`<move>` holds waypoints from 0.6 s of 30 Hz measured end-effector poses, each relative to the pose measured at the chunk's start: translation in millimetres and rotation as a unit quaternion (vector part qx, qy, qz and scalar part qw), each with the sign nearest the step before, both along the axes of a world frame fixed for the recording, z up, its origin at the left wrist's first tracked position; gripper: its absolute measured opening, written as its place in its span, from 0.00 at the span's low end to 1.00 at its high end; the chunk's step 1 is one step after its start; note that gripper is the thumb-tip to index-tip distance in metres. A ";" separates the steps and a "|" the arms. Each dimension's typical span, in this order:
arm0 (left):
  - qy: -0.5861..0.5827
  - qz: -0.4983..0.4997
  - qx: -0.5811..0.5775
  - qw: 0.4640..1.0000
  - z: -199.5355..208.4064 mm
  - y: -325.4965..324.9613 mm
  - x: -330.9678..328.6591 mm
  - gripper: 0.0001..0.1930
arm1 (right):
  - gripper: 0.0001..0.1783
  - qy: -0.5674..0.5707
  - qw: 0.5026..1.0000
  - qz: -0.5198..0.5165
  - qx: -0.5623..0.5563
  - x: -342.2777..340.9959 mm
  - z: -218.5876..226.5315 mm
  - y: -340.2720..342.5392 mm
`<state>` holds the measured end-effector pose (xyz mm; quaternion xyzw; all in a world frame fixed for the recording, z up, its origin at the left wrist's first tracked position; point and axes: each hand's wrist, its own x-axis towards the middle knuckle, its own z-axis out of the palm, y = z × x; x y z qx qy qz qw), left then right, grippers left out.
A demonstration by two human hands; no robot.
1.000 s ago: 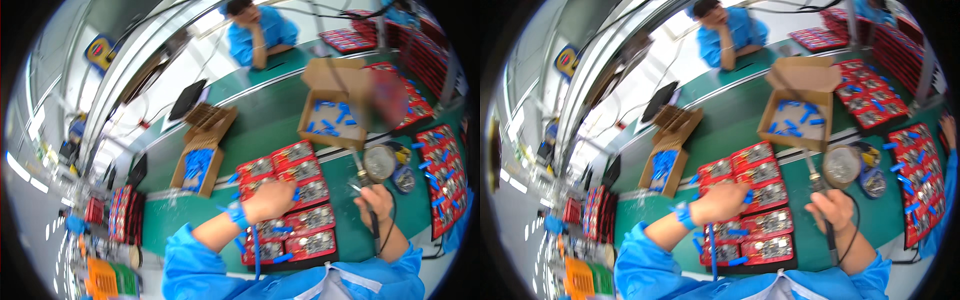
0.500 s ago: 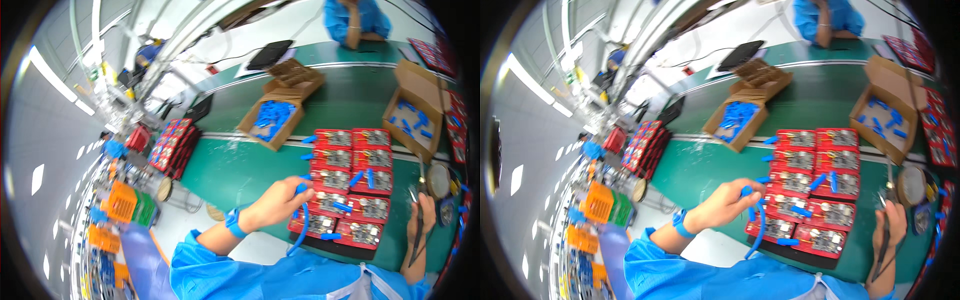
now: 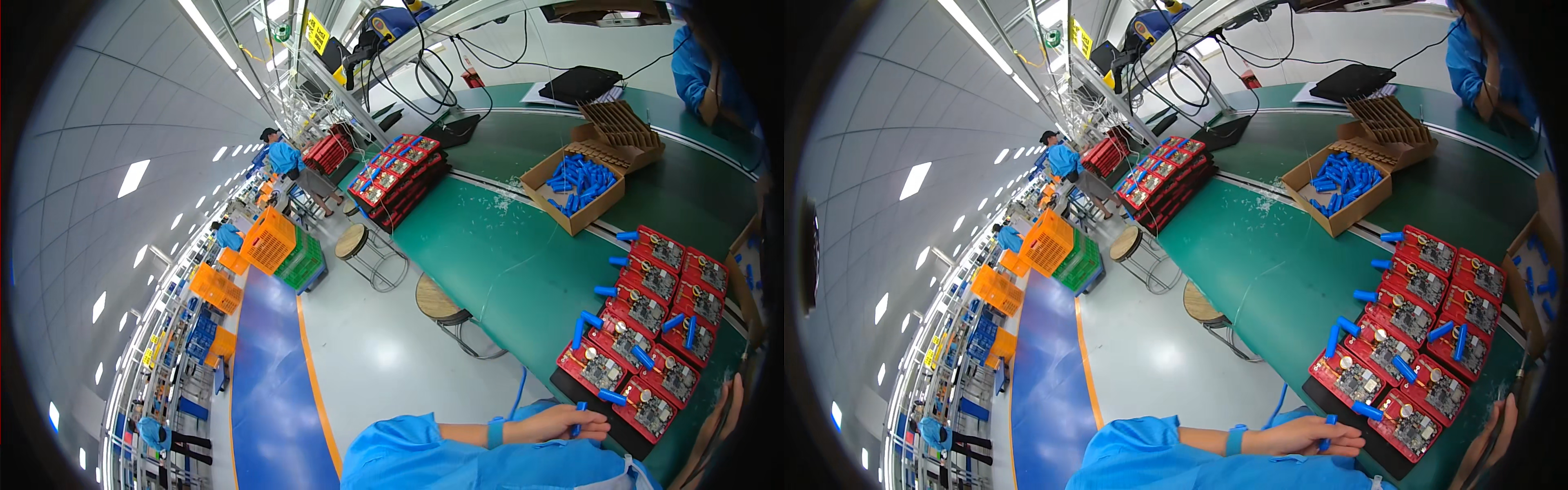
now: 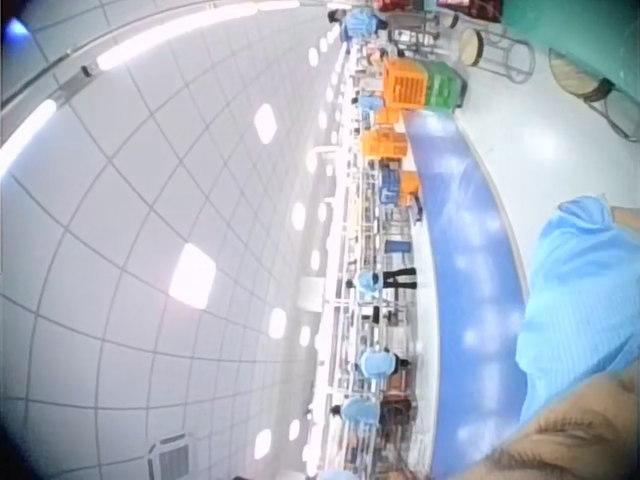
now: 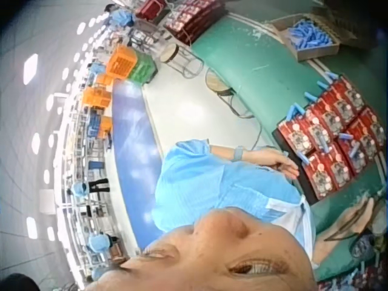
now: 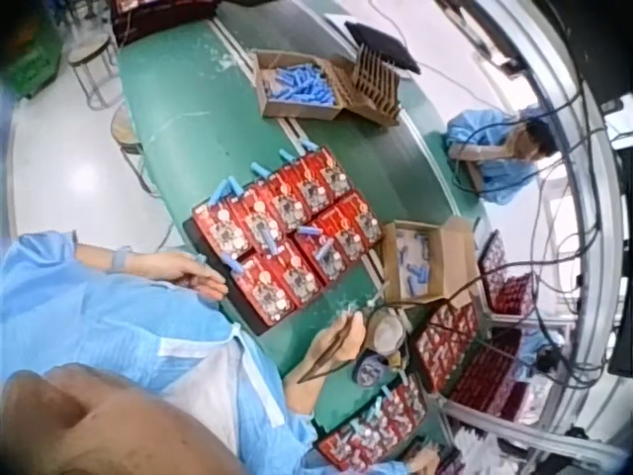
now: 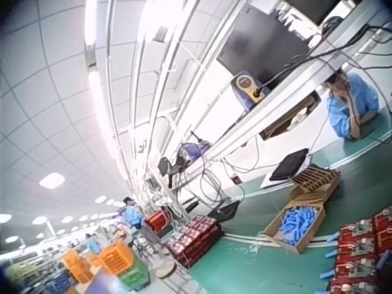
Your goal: The person assembles electronic devices by placing batteries and wires into casings and soldering electrical connections onto circuit boards using a soldering iron.
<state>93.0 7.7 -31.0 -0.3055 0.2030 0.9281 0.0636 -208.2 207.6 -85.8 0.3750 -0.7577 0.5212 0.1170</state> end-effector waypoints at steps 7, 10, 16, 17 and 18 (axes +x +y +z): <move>-0.003 0.005 0.080 0.997 1.0 14.9 -33.4 0.16 | 0.18 -0.020 0.999 0.016 -0.037 5.6 8.7 4.1; -0.046 0.037 0.110 0.992 -4.9 14.1 -40.0 0.16 | 0.16 0.081 0.995 -0.052 -0.007 4.8 11.2 17.1; 0.003 0.166 0.100 0.981 11.0 8.0 -28.0 0.18 | 0.19 0.257 0.964 0.019 -0.070 20.8 69.6 -32.3; -0.017 0.160 0.110 0.981 19.7 4.8 -25.2 0.19 | 0.21 0.262 0.961 0.033 -0.081 19.7 73.2 -36.3; -0.037 0.159 0.111 0.980 26.7 2.7 -23.5 0.20 | 0.22 0.257 0.960 0.039 -0.106 18.4 73.9 -39.7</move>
